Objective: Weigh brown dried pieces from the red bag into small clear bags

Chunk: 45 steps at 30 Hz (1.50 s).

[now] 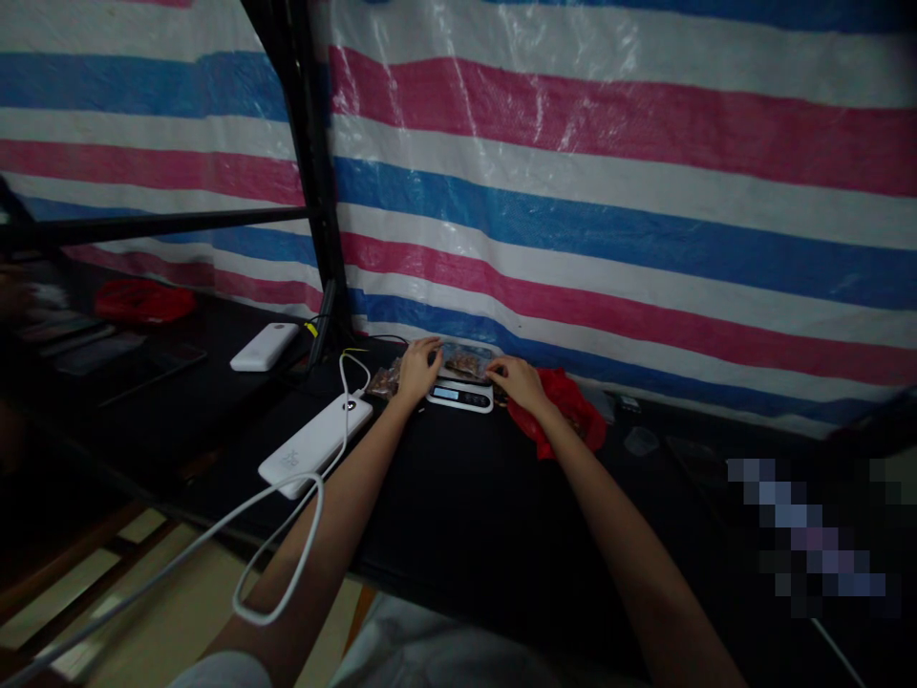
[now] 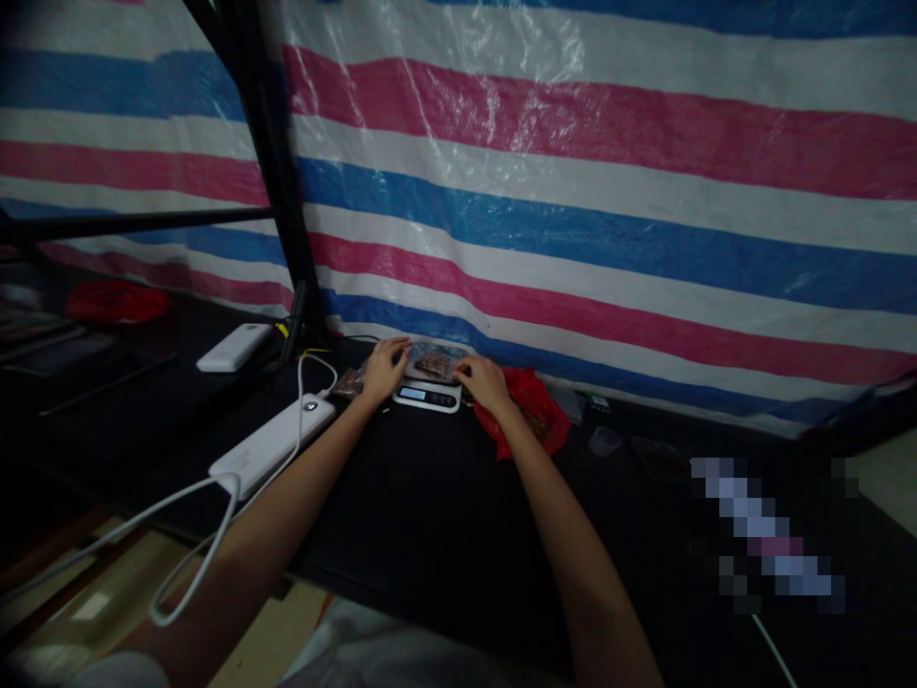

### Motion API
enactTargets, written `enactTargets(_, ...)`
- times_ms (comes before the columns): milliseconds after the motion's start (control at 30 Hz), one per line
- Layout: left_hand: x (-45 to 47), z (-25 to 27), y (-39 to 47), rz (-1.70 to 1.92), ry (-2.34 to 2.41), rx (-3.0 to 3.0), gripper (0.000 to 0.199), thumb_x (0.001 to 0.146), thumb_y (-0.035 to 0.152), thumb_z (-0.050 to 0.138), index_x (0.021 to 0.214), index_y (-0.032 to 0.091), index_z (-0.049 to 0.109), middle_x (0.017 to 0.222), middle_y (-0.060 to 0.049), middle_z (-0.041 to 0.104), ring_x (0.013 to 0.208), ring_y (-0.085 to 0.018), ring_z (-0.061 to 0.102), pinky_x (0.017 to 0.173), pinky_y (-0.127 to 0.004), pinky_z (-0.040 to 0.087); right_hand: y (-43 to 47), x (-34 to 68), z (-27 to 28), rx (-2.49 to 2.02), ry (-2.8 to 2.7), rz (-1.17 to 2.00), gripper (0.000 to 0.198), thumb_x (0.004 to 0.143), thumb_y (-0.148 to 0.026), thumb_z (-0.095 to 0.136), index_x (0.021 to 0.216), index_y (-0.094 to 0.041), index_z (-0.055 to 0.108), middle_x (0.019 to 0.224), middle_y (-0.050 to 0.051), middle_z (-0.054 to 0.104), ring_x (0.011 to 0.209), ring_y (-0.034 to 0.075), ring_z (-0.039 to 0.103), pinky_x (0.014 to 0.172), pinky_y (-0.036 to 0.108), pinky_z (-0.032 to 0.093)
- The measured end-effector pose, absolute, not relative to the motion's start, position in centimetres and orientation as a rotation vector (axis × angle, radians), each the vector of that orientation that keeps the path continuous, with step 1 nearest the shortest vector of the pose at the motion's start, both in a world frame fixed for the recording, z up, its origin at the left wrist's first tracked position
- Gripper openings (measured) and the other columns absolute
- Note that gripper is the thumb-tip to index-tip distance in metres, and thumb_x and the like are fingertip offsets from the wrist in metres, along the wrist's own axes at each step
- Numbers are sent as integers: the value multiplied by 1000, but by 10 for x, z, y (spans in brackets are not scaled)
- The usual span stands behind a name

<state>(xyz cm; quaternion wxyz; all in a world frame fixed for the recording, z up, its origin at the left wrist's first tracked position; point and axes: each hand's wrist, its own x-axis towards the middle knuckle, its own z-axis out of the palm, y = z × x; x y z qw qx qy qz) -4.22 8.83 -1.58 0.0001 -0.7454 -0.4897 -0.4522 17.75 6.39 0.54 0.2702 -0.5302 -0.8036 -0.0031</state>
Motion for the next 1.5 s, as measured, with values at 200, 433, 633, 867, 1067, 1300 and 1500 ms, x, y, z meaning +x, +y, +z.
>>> enactTargets(200, -28, -12, 81, -1017, -1291, -2719, 40, 88, 39, 36, 114, 17, 57, 124, -6, 53, 115, -19, 46, 100, -34, 32, 78, 170, -11, -1266, -2074, 64, 13, 72, -14, 61, 83, -18, 65, 93, 6, 65, 91, 20, 57, 83, 35, 41)
enactTargets(433, -26, -15, 80, -1039, -1309, -2717, 36, 88, 36, 37, 111, 20, 59, 120, -5, 57, 109, -18, 51, 96, -35, 36, 83, 165, -20, -1239, -2012, 228, 17, 70, -11, 60, 87, -17, 62, 86, 6, 64, 84, 19, 57, 78, 33, 43)
enactTargets(633, -26, -17, 81, -1061, -1273, -2716, 34, 88, 33, 38, 111, 20, 59, 118, -4, 58, 108, -17, 52, 95, -34, 37, 84, 165, -22, -1220, -2039, 210, 3, 71, -14, 59, 72, -17, 57, 77, 3, 57, 75, 16, 54, 73, 30, 42)
enactTargets(867, -27, -17, 81, -1054, -1292, -2714, 33, 87, 30, 39, 112, 19, 59, 119, -5, 57, 108, -17, 51, 95, -33, 36, 83, 165, -26, -1187, -2062, 139, 16, 75, -10, 51, 86, -17, 59, 87, 5, 60, 87, 18, 54, 81, 33, 41)
enactTargets(1067, -27, -16, 80, -1054, -1312, -2711, 33, 87, 28, 39, 112, 18, 59, 119, -4, 57, 106, -18, 51, 94, -33, 37, 77, 171, -21, -1125, -2176, 140, 18, 80, -19, 54, 96, -19, 62, 101, 7, 62, 97, 19, 53, 89, 35, 37)
enactTargets(1300, -27, -16, 79, -1041, -1379, -2705, 32, 86, 27, 40, 112, 20, 59, 120, -2, 57, 108, -18, 50, 94, -34, 35, 65, 165, -9, -1268, -2203, 105, 9, 80, -21, 54, 87, -20, 59, 97, 5, 63, 94, 21, 54, 82, 36, 35)
enactTargets(1500, -27, -16, 78, -1055, -1392, -2693, 31, 86, 26, 40, 111, 23, 59, 119, -3, 57, 109, -18, 49, 95, -37, 33, 67, 164, -9, -1321, -2192, 109, 10, 79, -20, 55, 87, -21, 61, 95, 4, 64, 93, 21, 54, 80, 37, 33)
